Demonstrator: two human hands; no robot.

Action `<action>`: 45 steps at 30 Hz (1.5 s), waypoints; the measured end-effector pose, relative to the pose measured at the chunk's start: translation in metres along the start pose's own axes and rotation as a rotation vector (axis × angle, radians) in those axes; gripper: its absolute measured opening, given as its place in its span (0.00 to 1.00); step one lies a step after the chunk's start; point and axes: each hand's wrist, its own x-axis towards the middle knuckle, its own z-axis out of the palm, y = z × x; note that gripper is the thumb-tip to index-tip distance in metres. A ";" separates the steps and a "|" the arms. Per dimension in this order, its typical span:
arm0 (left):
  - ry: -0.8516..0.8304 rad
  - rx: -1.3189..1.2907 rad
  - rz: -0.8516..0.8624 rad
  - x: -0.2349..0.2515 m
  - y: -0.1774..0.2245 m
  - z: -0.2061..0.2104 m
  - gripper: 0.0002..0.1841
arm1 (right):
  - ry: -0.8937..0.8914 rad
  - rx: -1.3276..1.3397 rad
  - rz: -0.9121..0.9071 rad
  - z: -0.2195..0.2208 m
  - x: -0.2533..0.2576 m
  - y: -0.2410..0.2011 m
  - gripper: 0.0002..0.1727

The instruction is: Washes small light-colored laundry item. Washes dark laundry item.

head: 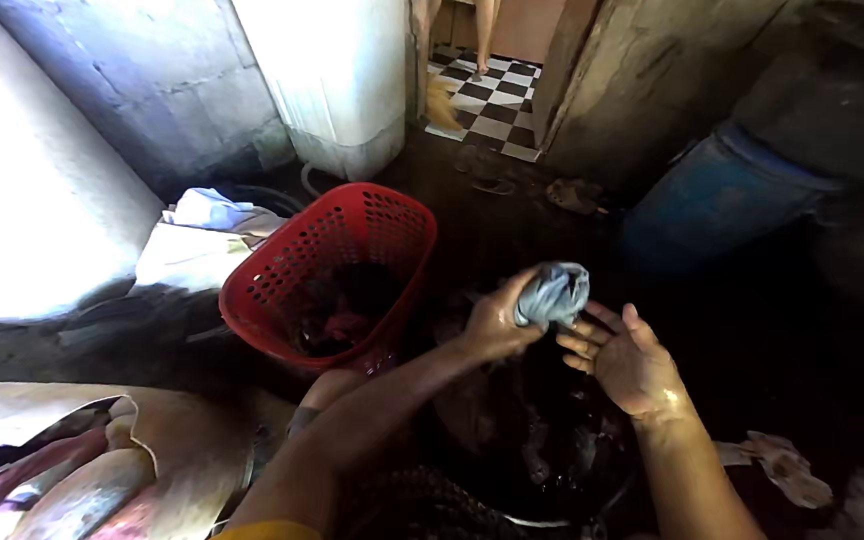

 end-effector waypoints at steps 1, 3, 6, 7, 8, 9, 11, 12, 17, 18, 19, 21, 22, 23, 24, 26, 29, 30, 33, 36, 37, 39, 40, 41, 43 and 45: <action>0.047 0.044 0.073 0.005 0.008 -0.015 0.42 | 0.002 -0.033 -0.042 -0.004 0.000 -0.003 0.30; 0.197 0.109 0.276 0.013 0.026 -0.047 0.41 | 0.092 -0.103 -0.108 -0.010 0.000 -0.009 0.27; 0.415 0.283 0.409 0.016 0.057 -0.101 0.42 | 0.232 -0.166 -0.115 -0.025 0.001 -0.013 0.24; 0.485 0.390 0.412 0.017 0.061 -0.119 0.43 | 0.257 -0.169 -0.101 -0.031 0.003 -0.013 0.23; 0.552 0.487 0.419 0.019 0.059 -0.137 0.44 | 0.270 -0.175 -0.084 -0.036 0.005 -0.012 0.22; 0.608 0.573 0.400 0.021 0.055 -0.152 0.45 | 0.275 -0.185 -0.065 -0.041 0.007 -0.010 0.20; 0.619 0.720 0.224 0.019 0.040 -0.175 0.47 | 0.272 -0.215 -0.019 -0.047 0.010 -0.006 0.17; 0.555 0.783 0.044 0.016 0.034 -0.183 0.48 | 0.268 -0.230 0.001 -0.049 0.011 -0.005 0.15; 0.148 0.925 -0.509 0.012 0.009 -0.193 0.49 | 0.243 -0.325 -0.010 -0.051 0.012 -0.005 0.13; 0.103 0.926 -0.489 0.014 0.011 -0.184 0.45 | 0.232 -0.355 -0.029 -0.053 0.012 -0.004 0.13; 0.045 0.910 -0.461 0.017 0.014 -0.172 0.40 | 0.222 -0.393 -0.051 -0.055 0.011 -0.002 0.13; -0.112 0.873 -0.413 0.026 0.019 -0.143 0.34 | 0.208 -0.483 -0.081 -0.059 0.012 0.000 0.14; -0.197 0.845 -0.388 0.029 0.021 -0.126 0.33 | 0.205 -0.526 -0.091 -0.060 0.013 0.001 0.14; -0.286 0.828 -0.364 0.031 0.021 -0.108 0.32 | 0.203 -0.570 -0.100 -0.061 0.014 0.002 0.14; -0.385 0.825 -0.337 0.031 0.021 -0.089 0.31 | 0.196 -0.609 -0.105 -0.061 0.014 0.003 0.14; -0.581 0.818 -0.279 0.028 0.011 -0.053 0.30 | 0.174 -0.691 -0.118 -0.062 0.015 0.007 0.15; -0.762 0.749 -0.301 0.017 -0.029 -0.011 0.29 | 0.152 -0.821 -0.053 -0.065 0.032 0.023 0.17; -0.806 0.737 -0.367 0.014 -0.046 0.000 0.30 | 0.140 -0.887 0.006 -0.068 0.043 0.032 0.18; -0.946 0.793 -0.477 0.002 -0.088 0.015 0.29 | -0.005 -1.181 0.205 -0.082 0.068 0.072 0.23; -1.030 0.911 -0.533 -0.002 -0.093 0.015 0.28 | -0.140 -1.437 0.367 -0.097 0.075 0.117 0.27; -1.043 0.946 -0.578 0.000 -0.087 0.016 0.26 | -0.119 -1.466 0.390 -0.100 0.075 0.133 0.31; -1.056 0.973 -0.578 0.008 -0.081 0.017 0.25 | -0.052 -1.419 0.422 -0.102 0.074 0.167 0.45; -1.057 0.968 -0.559 0.012 -0.077 0.016 0.27 | -0.023 -1.376 0.438 -0.101 0.072 0.187 0.50; -1.048 0.957 -0.535 0.015 -0.074 0.017 0.27 | 0.005 -1.333 0.458 -0.098 0.068 0.206 0.51; -1.026 0.948 -0.513 0.018 -0.073 0.021 0.26 | 0.040 -1.276 0.503 -0.088 0.053 0.236 0.45; -1.042 0.968 -0.514 0.019 -0.073 0.028 0.25 | -0.022 -1.273 0.562 -0.082 0.040 0.250 0.39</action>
